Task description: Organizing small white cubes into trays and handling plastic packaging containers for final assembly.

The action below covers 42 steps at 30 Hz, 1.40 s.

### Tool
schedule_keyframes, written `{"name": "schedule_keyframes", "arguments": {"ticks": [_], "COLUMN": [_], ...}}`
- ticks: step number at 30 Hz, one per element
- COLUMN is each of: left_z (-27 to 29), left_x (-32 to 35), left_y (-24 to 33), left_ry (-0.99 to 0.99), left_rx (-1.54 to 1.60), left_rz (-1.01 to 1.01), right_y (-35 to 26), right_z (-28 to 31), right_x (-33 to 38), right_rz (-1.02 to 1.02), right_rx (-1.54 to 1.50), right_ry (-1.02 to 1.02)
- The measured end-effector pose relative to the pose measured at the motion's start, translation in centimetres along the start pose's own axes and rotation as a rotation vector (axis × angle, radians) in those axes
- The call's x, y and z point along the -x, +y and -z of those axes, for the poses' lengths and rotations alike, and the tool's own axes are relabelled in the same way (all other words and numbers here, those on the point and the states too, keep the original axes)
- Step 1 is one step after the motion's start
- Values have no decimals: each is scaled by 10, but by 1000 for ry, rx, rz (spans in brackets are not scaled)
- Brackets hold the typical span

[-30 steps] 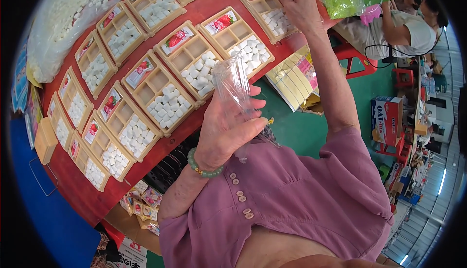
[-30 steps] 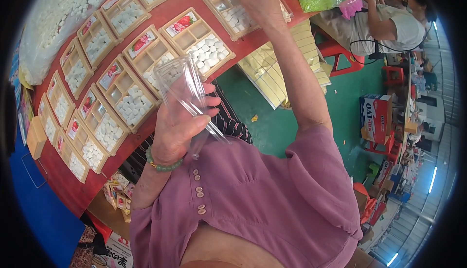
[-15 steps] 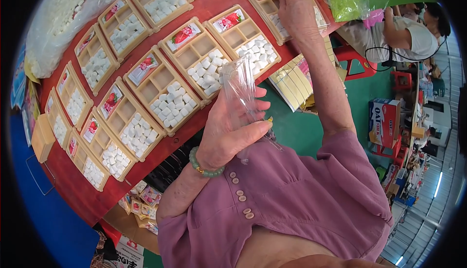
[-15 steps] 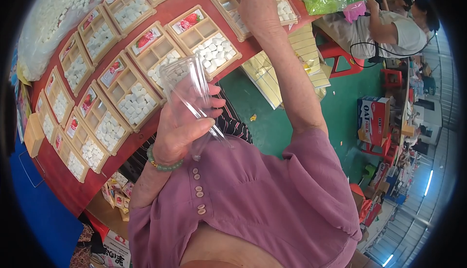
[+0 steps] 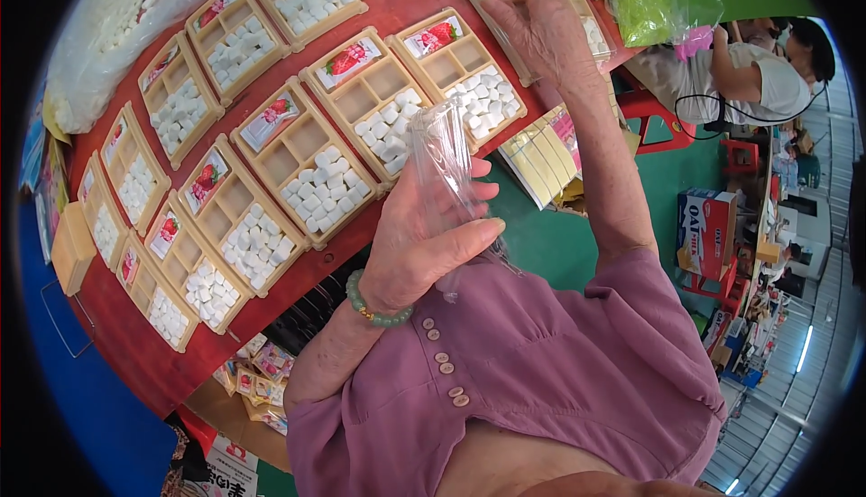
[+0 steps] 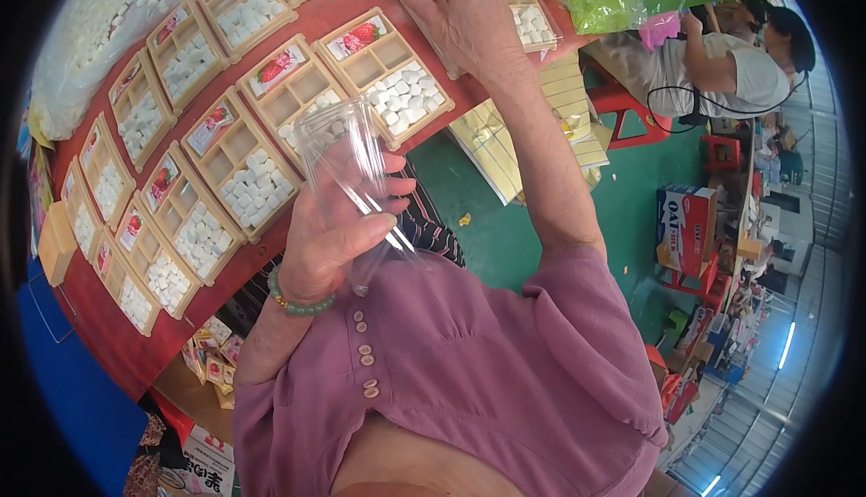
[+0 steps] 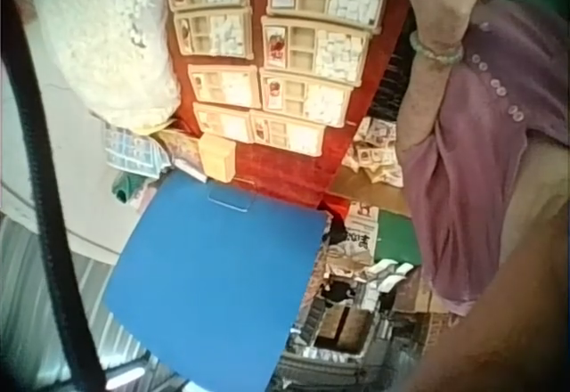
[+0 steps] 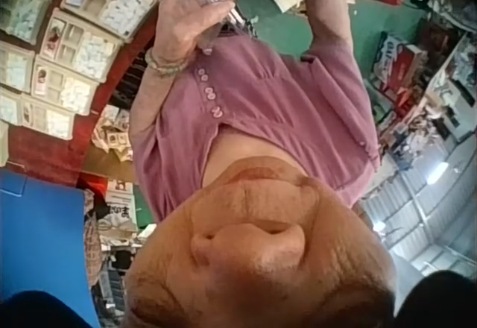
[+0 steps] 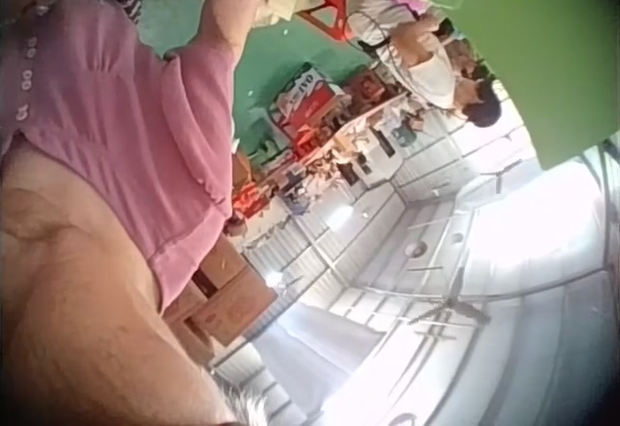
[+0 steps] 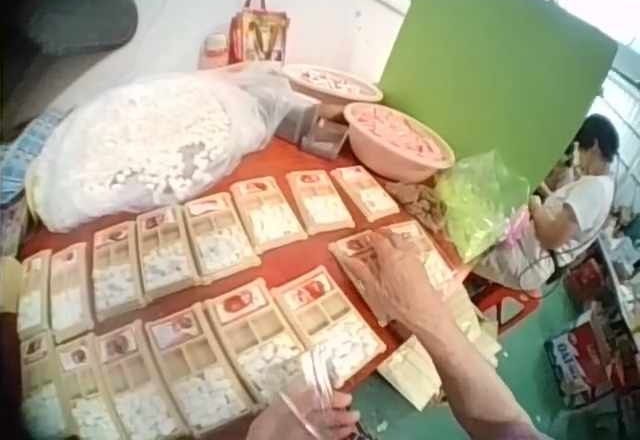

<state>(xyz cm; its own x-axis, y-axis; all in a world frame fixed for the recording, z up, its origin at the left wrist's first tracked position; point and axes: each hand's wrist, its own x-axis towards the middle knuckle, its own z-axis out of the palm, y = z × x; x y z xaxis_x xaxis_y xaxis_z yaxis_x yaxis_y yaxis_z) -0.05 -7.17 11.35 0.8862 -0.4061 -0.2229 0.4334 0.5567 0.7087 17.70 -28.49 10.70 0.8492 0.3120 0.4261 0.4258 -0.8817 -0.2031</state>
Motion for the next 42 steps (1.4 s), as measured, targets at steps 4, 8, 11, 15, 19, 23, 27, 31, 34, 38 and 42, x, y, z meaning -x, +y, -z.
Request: {"name": "schedule_keyframes", "arguments": {"ticks": [4,8,11,15,19,23,27,31,34,38,42], "left_z": [1,0,-2,-6,-9,-12,-11,-14,-17,-14,-4], "left_x": [1,2,4,-1,3,4,3,2,3,9,20], "left_y": [0,-1,-3,0,1,1,-2,2,1,-4,2], "left_ry": [-2,-12,-7,26,45,71,96,60,13,156,230], "left_rx": [8,11,48,66,23,9,69,73,142,167,13], "left_rz": [-5,-19,-24,-39,-85,-112,-128,-113,-164,-227,-243], "right_y": [-4,-2,3,-4,-22,-48,-89,-103,-103,-98,-69], "right_z": [-4,-10,-17,-19,12,49,103,101,95,95,76], "right_x": [5,6,10,11,9,23,59,79,90,80,68], "right_rz": [-92,-143,-87,-95,-40,66,-104,61,-113,-359,-397], "right_rx": [88,34,75,104,132,-205,-1073,-1044,-1124,-1319,-1205], "right_ry": [-36,-74,0,59,-162,54,-499,-525,-538,-364,-284]}}
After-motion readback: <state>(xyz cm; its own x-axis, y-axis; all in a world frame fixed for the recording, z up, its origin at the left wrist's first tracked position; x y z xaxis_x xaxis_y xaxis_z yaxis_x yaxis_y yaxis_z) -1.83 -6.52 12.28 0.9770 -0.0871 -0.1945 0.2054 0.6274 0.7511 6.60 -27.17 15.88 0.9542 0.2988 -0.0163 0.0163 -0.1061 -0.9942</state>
